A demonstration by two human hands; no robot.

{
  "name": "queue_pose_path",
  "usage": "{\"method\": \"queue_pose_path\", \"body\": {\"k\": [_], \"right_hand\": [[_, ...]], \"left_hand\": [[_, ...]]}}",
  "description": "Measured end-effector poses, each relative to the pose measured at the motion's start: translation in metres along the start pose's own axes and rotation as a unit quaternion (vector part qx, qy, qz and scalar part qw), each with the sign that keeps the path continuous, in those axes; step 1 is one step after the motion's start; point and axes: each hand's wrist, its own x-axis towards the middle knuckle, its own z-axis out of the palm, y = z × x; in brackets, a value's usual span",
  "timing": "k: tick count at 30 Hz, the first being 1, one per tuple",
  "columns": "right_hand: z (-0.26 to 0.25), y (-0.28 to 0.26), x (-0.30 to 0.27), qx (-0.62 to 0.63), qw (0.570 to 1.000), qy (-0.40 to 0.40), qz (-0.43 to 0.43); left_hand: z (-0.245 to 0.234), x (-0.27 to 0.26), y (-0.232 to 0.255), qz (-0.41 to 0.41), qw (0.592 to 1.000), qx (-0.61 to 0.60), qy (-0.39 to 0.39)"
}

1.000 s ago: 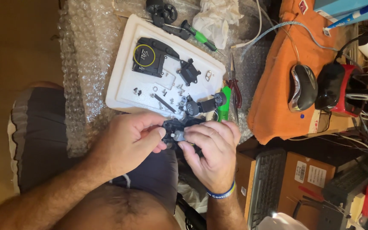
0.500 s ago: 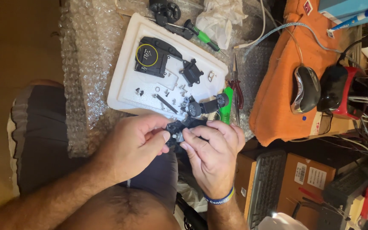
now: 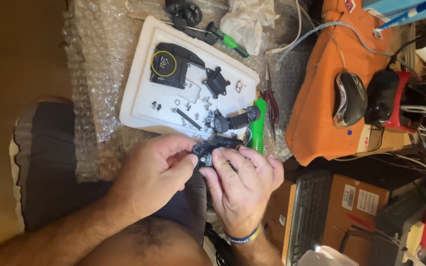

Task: Repairing an electronic device by manipulating a circuit board and wires using tools.

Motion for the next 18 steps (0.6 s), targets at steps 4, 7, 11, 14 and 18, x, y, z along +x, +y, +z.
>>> {"method": "queue_pose_path", "body": {"k": [4,7,11,14,18], "right_hand": [[0.011,-0.001,-0.01,-0.005,1.0,0.025,0.009],[0.015,-0.002,-0.012,-0.012,0.999,0.042,0.021],[0.02,-0.002,-0.012,-0.012,0.997,0.069,0.022],[0.021,-0.003,-0.012,0.002,0.996,0.087,0.022],[0.014,0.001,-0.01,0.016,0.997,0.067,0.026]], "left_hand": [[0.009,-0.002,0.002,-0.013,0.999,0.026,0.044],[0.014,-0.002,0.002,0.003,0.998,-0.025,0.053],[0.015,-0.001,0.005,0.008,0.998,0.007,0.056],[0.015,-0.002,0.007,0.016,0.998,0.012,0.058],[0.016,-0.002,0.003,0.054,0.997,0.011,0.053]]}}
